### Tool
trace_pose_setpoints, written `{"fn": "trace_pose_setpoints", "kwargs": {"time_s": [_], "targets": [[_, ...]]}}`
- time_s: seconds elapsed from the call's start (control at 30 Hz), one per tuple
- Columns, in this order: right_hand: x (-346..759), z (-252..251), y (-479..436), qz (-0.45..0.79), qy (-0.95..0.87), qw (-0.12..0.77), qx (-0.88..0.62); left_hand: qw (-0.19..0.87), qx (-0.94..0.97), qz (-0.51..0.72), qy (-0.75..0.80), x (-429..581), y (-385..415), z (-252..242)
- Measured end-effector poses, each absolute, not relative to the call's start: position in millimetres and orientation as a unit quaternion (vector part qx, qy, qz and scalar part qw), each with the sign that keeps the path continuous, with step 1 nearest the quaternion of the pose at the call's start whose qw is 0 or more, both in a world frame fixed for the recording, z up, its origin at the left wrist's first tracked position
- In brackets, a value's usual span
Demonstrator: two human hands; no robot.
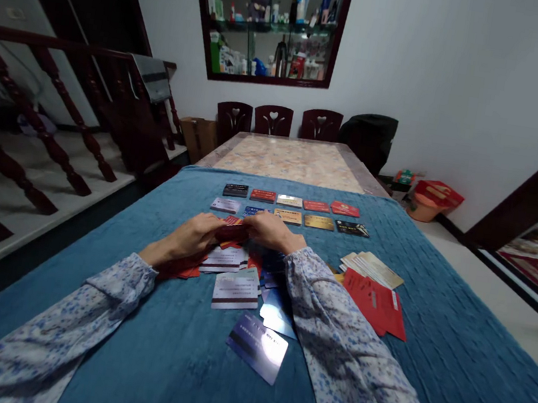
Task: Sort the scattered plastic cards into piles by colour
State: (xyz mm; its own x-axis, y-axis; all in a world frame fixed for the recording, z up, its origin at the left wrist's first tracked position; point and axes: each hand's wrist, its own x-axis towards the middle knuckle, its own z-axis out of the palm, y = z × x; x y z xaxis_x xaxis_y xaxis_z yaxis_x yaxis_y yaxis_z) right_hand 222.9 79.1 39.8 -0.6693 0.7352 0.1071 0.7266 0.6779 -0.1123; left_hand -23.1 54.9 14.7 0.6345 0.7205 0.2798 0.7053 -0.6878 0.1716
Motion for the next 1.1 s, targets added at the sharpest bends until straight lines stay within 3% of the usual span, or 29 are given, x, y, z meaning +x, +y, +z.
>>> {"fn": "trace_pose_setpoints", "kwargs": {"time_s": [0.73,1.1], "targets": [[218.1,25.4,80.4,0.027,-0.892,0.096,-0.442,0.026,0.871,0.217,0.441,-22.6,54.6,0.5],[215.6,17.0,84.7,0.027,-0.888,0.151,-0.434,0.005,0.847,0.278,0.454,-23.6,56.5,-2.0]]}}
